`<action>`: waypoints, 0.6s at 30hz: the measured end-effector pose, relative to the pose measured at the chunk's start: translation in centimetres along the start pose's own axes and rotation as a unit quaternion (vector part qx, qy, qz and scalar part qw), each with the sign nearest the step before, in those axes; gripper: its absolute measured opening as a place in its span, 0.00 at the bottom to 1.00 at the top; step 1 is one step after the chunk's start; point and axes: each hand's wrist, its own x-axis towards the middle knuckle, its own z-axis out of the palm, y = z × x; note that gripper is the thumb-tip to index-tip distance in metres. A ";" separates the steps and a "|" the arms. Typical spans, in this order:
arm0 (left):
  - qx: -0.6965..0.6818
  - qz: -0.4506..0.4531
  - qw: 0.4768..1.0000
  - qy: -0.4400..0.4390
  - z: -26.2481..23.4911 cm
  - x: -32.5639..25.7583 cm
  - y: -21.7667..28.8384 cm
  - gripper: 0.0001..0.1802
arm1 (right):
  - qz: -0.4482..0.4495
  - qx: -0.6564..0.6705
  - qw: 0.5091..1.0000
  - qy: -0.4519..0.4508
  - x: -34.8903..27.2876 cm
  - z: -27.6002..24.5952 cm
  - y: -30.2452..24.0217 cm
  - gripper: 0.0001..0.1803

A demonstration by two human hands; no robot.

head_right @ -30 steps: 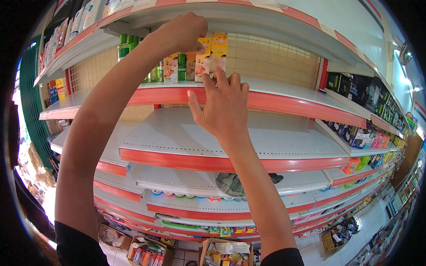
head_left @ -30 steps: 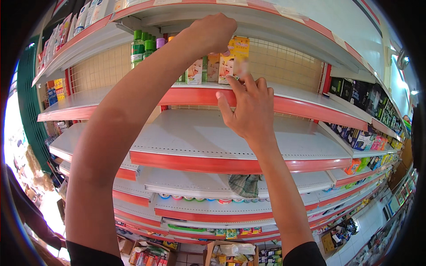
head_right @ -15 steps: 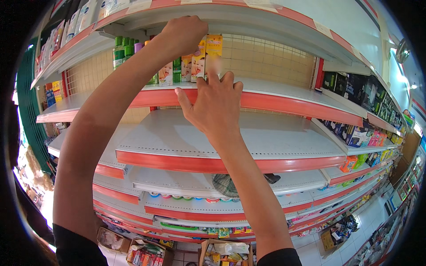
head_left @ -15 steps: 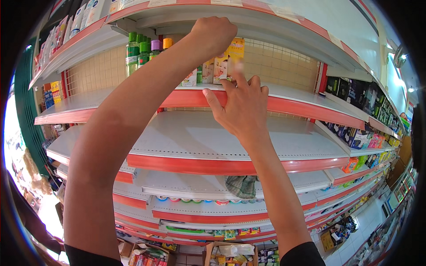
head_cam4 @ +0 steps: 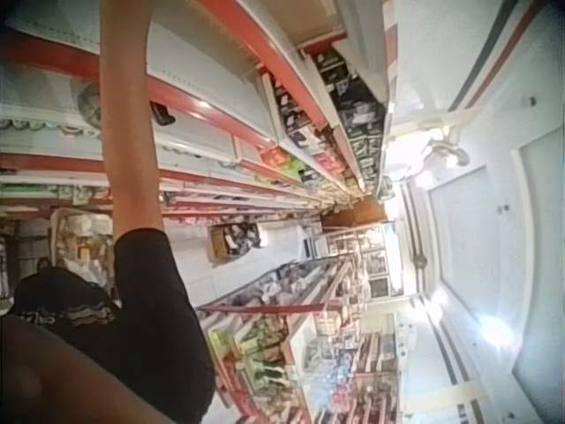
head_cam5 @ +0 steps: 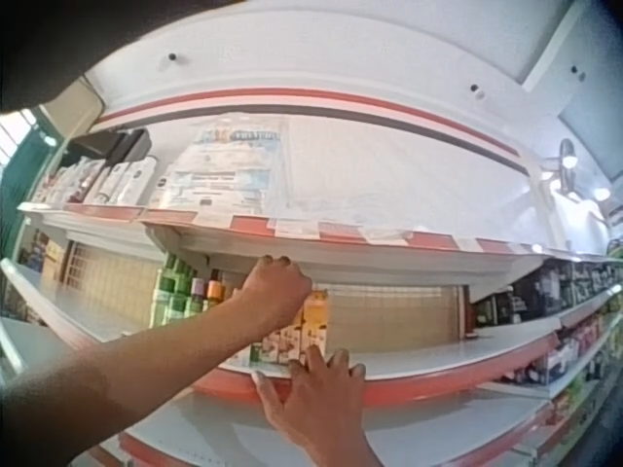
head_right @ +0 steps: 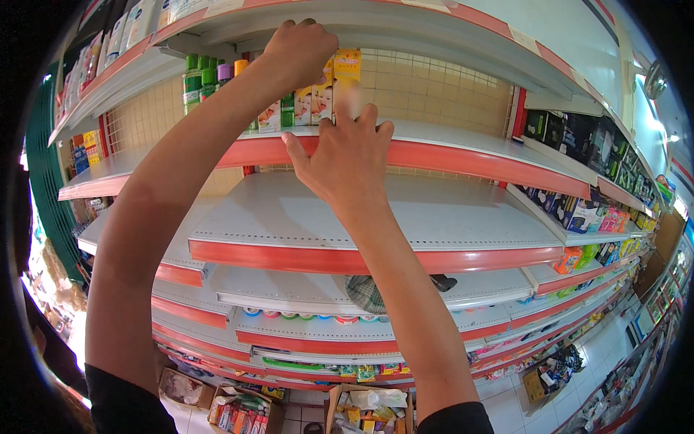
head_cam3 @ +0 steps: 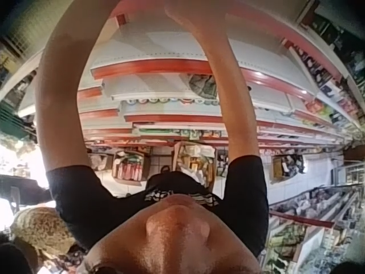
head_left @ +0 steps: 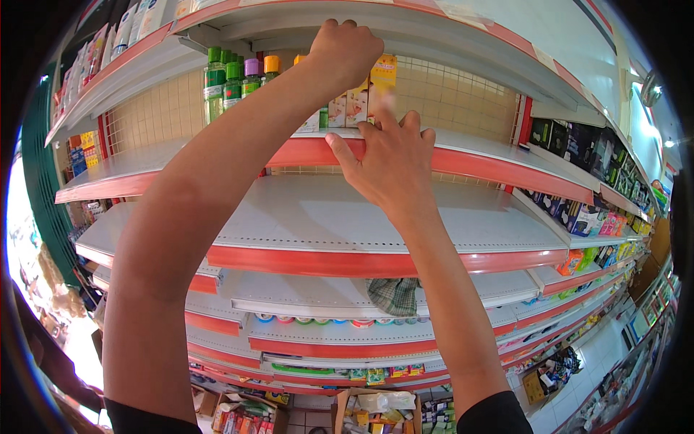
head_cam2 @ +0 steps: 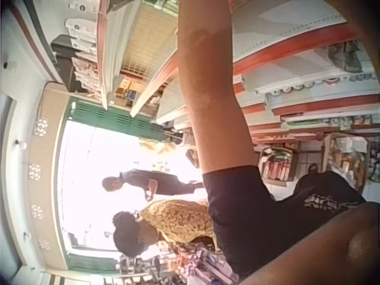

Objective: Scan and restock small boxed items onto store shelves from a larger box.

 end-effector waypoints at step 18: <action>-0.308 -0.149 0.900 0.269 1.3 -9.4 -2.4 0.17 | 0.008 0.209 0.975 0.074 -19.3 3.2 3.7 0.07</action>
